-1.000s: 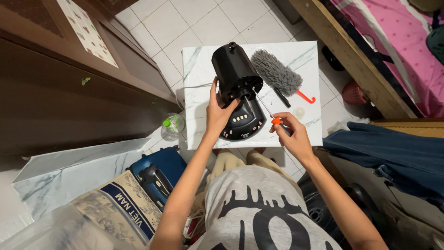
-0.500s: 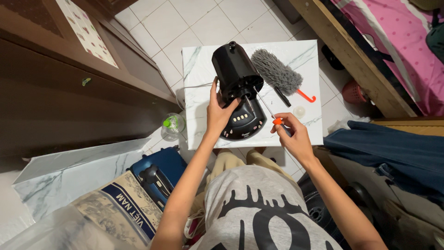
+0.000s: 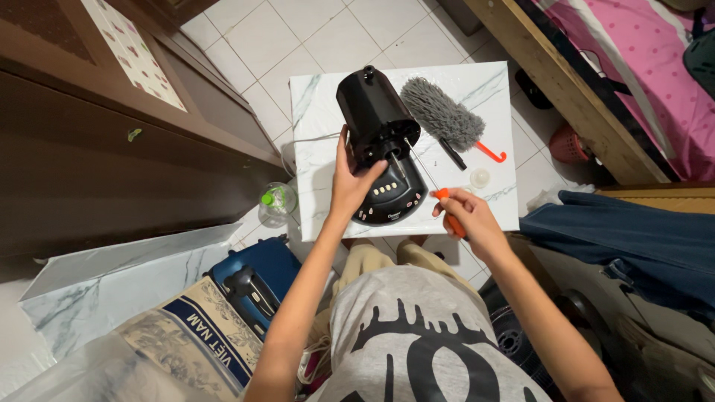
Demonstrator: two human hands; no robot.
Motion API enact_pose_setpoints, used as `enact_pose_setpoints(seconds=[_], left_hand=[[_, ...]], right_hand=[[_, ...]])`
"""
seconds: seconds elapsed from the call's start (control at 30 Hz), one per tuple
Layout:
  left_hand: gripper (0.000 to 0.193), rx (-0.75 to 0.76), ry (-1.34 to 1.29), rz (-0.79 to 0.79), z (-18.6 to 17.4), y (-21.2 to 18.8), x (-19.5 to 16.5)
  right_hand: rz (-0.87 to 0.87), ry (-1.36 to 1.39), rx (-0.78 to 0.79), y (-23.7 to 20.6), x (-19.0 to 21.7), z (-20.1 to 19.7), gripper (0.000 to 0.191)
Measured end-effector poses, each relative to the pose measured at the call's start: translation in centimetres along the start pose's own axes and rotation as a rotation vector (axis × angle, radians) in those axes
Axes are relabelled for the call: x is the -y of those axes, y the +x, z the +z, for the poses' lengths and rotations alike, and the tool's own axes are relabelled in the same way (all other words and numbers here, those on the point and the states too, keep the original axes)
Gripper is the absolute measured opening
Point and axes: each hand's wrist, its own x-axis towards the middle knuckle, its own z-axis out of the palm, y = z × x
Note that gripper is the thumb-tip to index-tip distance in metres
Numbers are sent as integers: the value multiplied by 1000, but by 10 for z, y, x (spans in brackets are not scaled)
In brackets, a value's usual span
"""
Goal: The person sits on the floor with a black electric appliance base on a white board and uses an orange-handled screwdriver to unscrew and tighten screws on its housing, repositioning the appliance and the screwdriver repeatedly while working on different screws.
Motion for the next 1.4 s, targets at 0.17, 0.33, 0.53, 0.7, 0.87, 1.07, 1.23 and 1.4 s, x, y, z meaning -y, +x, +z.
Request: enact_pose_setpoints(seconds=[0.17, 0.33, 0.53, 0.7, 0.87, 1.07, 1.23, 1.4], left_hand=[[75, -40, -108, 121, -19, 10, 7], [62, -127, -67, 145, -29, 97, 3], [46, 66, 272, -17, -15, 150, -28], [38, -50, 489, 19, -4, 142, -42], [33, -73, 433, 63, -4, 144, -38], [31, -83, 422, 69, -3, 147, -29], [32, -142, 477, 64, -4, 145, -27], [35, -167, 470, 41, -5, 139, -29]], right_hand=[[388, 528, 115, 6, 3, -14, 30], [463, 585, 159, 3, 11, -16, 30], [405, 662, 351, 8, 17, -15, 37], [341, 398, 207, 2, 21, -10, 36], [272, -32, 80, 2, 32, -4, 37], [-434, -1278, -404, -20, 30, 28, 33], [-235, -1251, -415, -16, 42, 24, 36], [183, -178, -16, 1, 41, -4, 45]])
